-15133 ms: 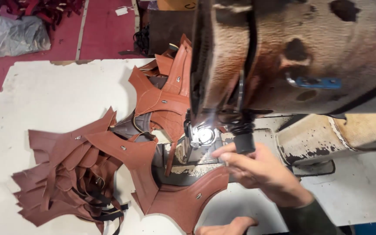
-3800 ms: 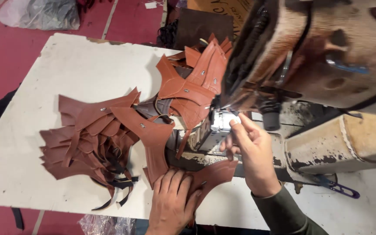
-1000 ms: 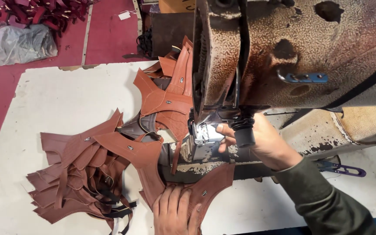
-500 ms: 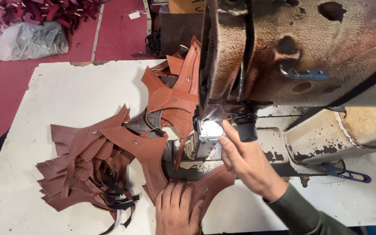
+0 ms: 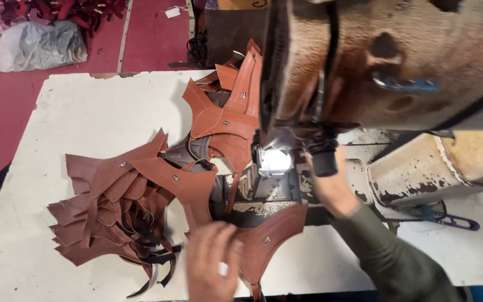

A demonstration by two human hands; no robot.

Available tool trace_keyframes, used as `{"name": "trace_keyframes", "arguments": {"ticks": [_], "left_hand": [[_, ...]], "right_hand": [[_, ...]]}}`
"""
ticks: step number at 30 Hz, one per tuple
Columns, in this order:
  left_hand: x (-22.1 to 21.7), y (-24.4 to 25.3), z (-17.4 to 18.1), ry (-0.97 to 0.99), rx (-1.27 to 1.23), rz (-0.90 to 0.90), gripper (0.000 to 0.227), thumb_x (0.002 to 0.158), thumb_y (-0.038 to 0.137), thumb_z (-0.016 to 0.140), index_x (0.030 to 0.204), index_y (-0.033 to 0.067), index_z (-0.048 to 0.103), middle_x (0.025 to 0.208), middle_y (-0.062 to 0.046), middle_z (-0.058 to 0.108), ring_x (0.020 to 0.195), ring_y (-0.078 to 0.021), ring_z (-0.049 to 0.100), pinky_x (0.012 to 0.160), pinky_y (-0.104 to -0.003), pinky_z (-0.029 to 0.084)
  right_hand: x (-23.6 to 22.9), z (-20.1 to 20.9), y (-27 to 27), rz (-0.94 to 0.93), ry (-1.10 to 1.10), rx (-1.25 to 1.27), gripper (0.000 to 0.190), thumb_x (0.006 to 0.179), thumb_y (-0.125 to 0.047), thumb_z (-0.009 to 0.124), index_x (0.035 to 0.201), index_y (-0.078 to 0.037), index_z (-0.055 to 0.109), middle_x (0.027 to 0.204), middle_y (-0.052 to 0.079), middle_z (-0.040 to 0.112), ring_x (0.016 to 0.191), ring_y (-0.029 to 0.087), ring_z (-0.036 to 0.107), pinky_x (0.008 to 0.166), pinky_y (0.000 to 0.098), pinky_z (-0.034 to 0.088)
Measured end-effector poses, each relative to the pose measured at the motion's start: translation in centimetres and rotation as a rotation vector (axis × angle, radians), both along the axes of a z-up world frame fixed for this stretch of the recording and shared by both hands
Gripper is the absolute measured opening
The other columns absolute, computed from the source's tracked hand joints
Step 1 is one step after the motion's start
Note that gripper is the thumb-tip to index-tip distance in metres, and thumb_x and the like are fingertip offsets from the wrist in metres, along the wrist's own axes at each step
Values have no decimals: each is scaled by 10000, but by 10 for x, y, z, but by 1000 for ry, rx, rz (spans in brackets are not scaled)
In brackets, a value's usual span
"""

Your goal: Stitching together leather pieces for shoes using an industrial sewing machine.

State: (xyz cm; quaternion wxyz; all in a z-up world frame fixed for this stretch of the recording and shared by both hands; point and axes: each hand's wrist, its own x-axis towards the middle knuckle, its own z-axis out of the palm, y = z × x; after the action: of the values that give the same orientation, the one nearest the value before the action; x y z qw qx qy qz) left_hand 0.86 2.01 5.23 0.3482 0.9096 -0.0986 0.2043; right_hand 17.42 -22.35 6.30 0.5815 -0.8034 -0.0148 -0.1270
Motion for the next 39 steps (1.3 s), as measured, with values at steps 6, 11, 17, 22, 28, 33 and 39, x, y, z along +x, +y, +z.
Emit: {"name": "trace_keyframes", "arguments": {"ticks": [6, 11, 17, 22, 28, 33, 39], "left_hand": [[84, 61, 46, -58, 174, 255, 371, 835, 156, 727, 1191, 61, 683, 1187, -133, 654, 1175, -372, 548, 1005, -495, 419], [124, 81, 50, 164, 586, 75, 351, 771, 332, 795, 981, 73, 684, 1056, -128, 626, 1217, -330, 548, 1190, -590, 328], [95, 86, 83, 122, 398, -118, 247, 841, 239, 746, 1033, 90, 704, 1022, -107, 629, 1079, -301, 574, 1146, -519, 358], [49, 81, 57, 137, 114, 132, 564, 817, 320, 737, 1270, 11, 607, 1322, -224, 559, 1214, -421, 524, 1006, -473, 421], [48, 78, 59, 463, -256, 490, 828, 819, 302, 758, 1535, 59, 421, 1378, -244, 497, 1198, -416, 540, 957, -462, 458], [57, 86, 15, 428, -1067, 141, 610, 848, 44, 696, 1432, 9, 525, 1364, -117, 637, 1212, -217, 625, 1005, -327, 489], [100, 29, 90, 393, -1443, 181, 415, 938, 9, 587, 1350, 7, 640, 1084, -61, 789, 982, -96, 717, 891, -231, 545]], "right_hand": [[-93, 56, 30, -44, 20, 231, 104, 1044, -99, 649, 1084, -8, 618, 1041, 22, 650, 968, 98, 596, 898, 246, 491], [-120, 40, 66, 1, 286, 342, 281, 984, -119, 609, 1202, 39, 687, 1066, 113, 737, 959, 163, 698, 862, 312, 574], [-91, 60, 112, 303, 481, 553, 443, 979, -159, 562, 1379, 25, 614, 1339, 120, 711, 1208, 199, 677, 970, 348, 563], [-82, 13, 145, 456, 393, 518, 503, 986, -100, 566, 1469, 28, 501, 1451, 110, 616, 1309, 200, 581, 1072, 328, 467], [-82, 11, 170, 493, 399, 537, 447, 986, -100, 561, 1414, 29, 532, 1403, 100, 628, 1244, 179, 607, 1024, 319, 498], [-91, 61, 148, 375, 357, 412, 325, 1019, -128, 567, 1252, 52, 704, 1229, 111, 742, 1069, 160, 634, 942, 313, 511], [-81, 113, 91, 205, 324, 472, 291, 981, -117, 575, 1163, 25, 752, 1114, 102, 784, 1044, 150, 700, 942, 309, 533]]}}
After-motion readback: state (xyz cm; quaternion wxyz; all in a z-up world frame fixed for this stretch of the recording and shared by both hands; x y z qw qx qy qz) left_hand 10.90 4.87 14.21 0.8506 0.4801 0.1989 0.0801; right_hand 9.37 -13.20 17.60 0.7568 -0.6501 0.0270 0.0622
